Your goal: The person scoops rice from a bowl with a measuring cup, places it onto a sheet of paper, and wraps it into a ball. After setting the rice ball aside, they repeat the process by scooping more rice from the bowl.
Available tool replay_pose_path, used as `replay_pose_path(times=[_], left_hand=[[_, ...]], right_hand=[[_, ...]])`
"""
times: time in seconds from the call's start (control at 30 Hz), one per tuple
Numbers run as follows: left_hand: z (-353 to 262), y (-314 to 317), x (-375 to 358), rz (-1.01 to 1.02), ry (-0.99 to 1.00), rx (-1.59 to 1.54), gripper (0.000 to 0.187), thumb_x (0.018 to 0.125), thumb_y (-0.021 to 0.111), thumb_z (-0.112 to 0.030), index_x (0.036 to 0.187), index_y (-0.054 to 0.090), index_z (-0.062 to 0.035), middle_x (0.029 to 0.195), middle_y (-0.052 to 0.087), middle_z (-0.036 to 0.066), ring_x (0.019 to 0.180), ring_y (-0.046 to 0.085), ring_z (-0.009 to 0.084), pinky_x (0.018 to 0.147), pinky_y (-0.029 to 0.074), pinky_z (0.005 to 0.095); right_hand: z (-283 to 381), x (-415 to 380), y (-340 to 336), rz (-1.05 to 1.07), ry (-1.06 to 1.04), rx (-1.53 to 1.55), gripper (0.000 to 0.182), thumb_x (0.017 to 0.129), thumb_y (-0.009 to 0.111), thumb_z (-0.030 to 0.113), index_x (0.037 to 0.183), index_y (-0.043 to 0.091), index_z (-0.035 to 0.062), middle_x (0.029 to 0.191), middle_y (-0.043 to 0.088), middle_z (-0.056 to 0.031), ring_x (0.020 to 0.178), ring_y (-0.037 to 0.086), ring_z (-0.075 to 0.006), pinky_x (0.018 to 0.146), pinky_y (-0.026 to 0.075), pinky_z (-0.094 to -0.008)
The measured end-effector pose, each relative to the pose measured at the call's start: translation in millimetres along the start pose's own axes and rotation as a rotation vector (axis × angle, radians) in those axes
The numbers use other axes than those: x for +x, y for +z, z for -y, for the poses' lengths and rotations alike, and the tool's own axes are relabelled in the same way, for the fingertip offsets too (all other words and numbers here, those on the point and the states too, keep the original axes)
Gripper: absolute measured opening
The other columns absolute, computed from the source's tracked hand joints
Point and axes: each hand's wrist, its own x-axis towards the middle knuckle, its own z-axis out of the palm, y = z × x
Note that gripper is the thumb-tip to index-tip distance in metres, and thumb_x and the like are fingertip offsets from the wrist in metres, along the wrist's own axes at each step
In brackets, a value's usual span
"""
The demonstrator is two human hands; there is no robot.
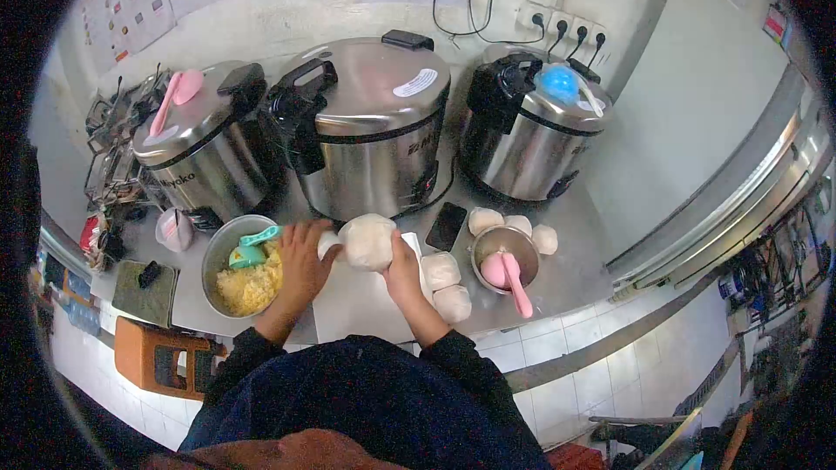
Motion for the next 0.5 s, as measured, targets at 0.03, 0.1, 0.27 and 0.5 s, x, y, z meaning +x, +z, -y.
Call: replay_pose_path(times=[0.03, 0.1, 0.27, 0.5], left_hand=[[-4.1, 3.5, 0.2, -0.039, -0.046, 0.025, 0.013, 0.073, 0.057, -0.012, 0.08, 0.058, -0.0014, 0.079, 0.058, 0.016, 0.069, 0.054, 0.0336, 0.062, 0.043, 0.0348], [-7.5, 13.2, -3.3, -0.019, -0.172, -0.042, 0.015, 0.075, 0.056, -0.014, 0.08, 0.057, -0.0007, 0.078, 0.059, 0.015, 0.068, 0.054, 0.0321, 0.061, 0.042, 0.0334], [7.1, 70.1, -22.0, 0.07, -0.731, -1.068, 0.04, 0.088, 0.041, -0.035, 0.078, 0.057, 0.0008, 0.073, 0.057, 0.005, 0.064, 0.05, 0.0166, 0.06, 0.04, 0.0272], [-34.8, 46.8, 2.5, 0.105, -1.003, -1.139, 0.056, 0.089, 0.03, -0.047, 0.092, 0.056, 0.0025, 0.083, 0.056, 0.007, 0.074, 0.05, 0.0137, 0.067, 0.041, 0.027]], right_hand=[[-5.4, 2.0, -0.9, -0.01, -0.099, -0.031, 0.045, 0.089, 0.037, 0.037, 0.113, 0.044, -0.001, 0.107, 0.052, -0.012, 0.098, 0.051, -0.0208, 0.082, 0.041, -0.0333], [-19.2, 5.9, -5.9, -0.033, -0.296, -0.094, 0.045, 0.09, 0.038, 0.035, 0.112, 0.043, -0.0034, 0.101, 0.054, -0.0131, 0.09, 0.054, -0.018, 0.074, 0.045, -0.0269], [-23.3, -9.4, 1.6, -0.127, -0.611, -0.506, 0.041, 0.09, 0.037, 0.029, 0.111, 0.041, -0.0055, 0.1, 0.053, -0.0137, 0.091, 0.051, -0.0179, 0.079, 0.039, -0.0276], [-34.2, -14.7, -5.4, -0.156, -0.646, -0.627, 0.035, 0.092, 0.031, 0.022, 0.112, 0.04, -0.0053, 0.104, 0.05, -0.0131, 0.093, 0.048, -0.0177, 0.08, 0.038, -0.0272]])
